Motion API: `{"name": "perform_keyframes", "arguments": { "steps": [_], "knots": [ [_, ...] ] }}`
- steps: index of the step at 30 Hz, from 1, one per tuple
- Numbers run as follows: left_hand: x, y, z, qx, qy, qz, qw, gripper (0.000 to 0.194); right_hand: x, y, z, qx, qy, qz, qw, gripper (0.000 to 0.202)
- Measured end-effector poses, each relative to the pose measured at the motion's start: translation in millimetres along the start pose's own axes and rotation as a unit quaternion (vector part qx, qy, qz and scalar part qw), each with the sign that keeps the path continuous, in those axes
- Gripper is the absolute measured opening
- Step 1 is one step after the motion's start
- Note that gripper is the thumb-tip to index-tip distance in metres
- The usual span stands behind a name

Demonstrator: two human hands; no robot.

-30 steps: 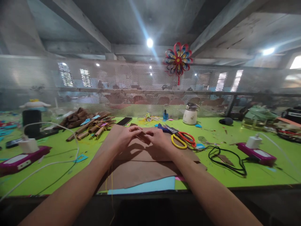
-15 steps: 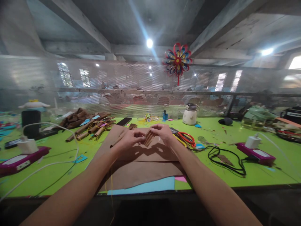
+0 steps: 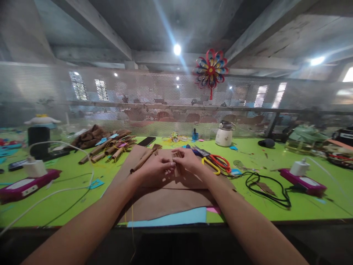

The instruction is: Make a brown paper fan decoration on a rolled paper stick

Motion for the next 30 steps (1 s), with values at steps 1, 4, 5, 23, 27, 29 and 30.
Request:
{"name": "perform_keyframes", "arguments": {
  "steps": [1, 4, 5, 23, 27, 29, 30],
  "knots": [
    [-3.6, -0.2, 1.9, -0.006, 0.017, -0.01, 1.0, 0.017, -3.3, -0.3, 0.0, -0.007, 0.042, -0.018, 0.999, 0.039],
    [-11.7, -2.6, -0.5, 0.015, 0.02, -0.034, 0.999, 0.018, -5.4, -1.2, 1.9, -0.016, 0.108, -0.047, 0.993, 0.049],
    [-13.0, -3.6, -2.7, 0.027, 0.014, -0.038, 0.999, 0.017, -4.7, -1.5, 3.0, -0.016, 0.116, -0.052, 0.992, 0.05],
    [6.4, -15.3, -21.9, 0.044, 0.07, 0.084, 0.993, 0.029, 13.5, 2.5, 10.8, -0.035, -0.237, 0.059, 0.969, 0.054],
    [10.6, -12.1, -27.5, 0.061, 0.085, 0.081, 0.991, 0.026, 16.3, -0.8, 3.4, 0.003, -0.191, 0.053, 0.98, 0.039],
    [15.1, -7.6, -35.2, 0.099, 0.096, 0.079, 0.987, 0.025, 16.7, -0.9, 2.1, 0.006, -0.16, 0.055, 0.986, 0.038],
    [17.3, -5.2, -38.7, 0.118, 0.095, 0.077, 0.985, 0.025, 16.1, -0.5, 3.0, -0.001, -0.147, 0.055, 0.988, 0.038]
  ]
}}
Point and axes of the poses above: each hand's wrist, its own y-axis away from the middle knuckle, its own z-axis out of the palm, x = y × z, the point moved 8 cm from there along -y, towards the middle knuckle, and after that the axes turned 1 degree about -y, right-handed, at the moved point
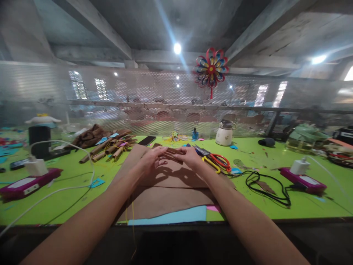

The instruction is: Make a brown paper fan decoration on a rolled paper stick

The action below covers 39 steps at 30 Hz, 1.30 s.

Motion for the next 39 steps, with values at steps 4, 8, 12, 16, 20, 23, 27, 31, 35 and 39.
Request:
{"name": "perform_keyframes", "arguments": {
  "steps": [4, 8, 12, 16, 20, 23, 27, 31, 35, 39],
  "knots": [
    [3.1, 4.9, 9.1, -0.039, -0.08, -0.015, 0.996, 0.03, -2.0, 2.4, 6.9, -0.027, 0.029, -0.003, 0.999, 0.037],
    [2.4, 9.8, 25.1, -0.096, -0.126, -0.001, 0.987, 0.038, -2.3, 2.7, 5.7, -0.009, 0.035, -0.005, 0.999, 0.037],
    [2.8, 10.1, 26.5, -0.087, -0.133, 0.009, 0.987, 0.042, -1.1, 1.4, 1.0, 0.013, 0.038, -0.008, 0.999, 0.037],
    [-4.9, 6.9, 22.5, -0.058, -0.158, -0.005, 0.986, 0.023, -1.0, -2.1, -15.5, 0.083, 0.06, -0.024, 0.994, 0.036],
    [-14.4, 4.9, 21.4, -0.058, -0.175, -0.029, 0.982, 0.016, -2.8, -4.8, -33.2, 0.145, 0.051, -0.042, 0.987, 0.036],
    [-10.9, 4.8, 22.6, -0.074, -0.087, -0.02, 0.993, 0.023, -5.6, -5.2, -34.1, 0.137, 0.069, -0.045, 0.987, 0.034],
    [-7.3, 3.6, 23.0, -0.091, 0.026, -0.023, 0.995, 0.037, -18.1, -1.9, -22.9, 0.113, 0.127, -0.085, 0.982, 0.03],
    [-15.6, -2.8, 16.6, -0.068, -0.004, -0.04, 0.997, 0.036, -22.4, 0.3, -13.8, 0.105, 0.131, -0.099, 0.981, 0.029],
    [-19.4, -5.8, 17.8, -0.069, -0.024, -0.018, 0.997, 0.033, -15.1, 0.3, -17.5, 0.131, 0.099, -0.072, 0.984, 0.033],
    [-24.0, -2.2, 21.2, -0.046, -0.039, -0.005, 0.998, 0.027, -7.8, 1.6, -22.0, 0.16, 0.065, -0.052, 0.984, 0.036]
  ]
}}
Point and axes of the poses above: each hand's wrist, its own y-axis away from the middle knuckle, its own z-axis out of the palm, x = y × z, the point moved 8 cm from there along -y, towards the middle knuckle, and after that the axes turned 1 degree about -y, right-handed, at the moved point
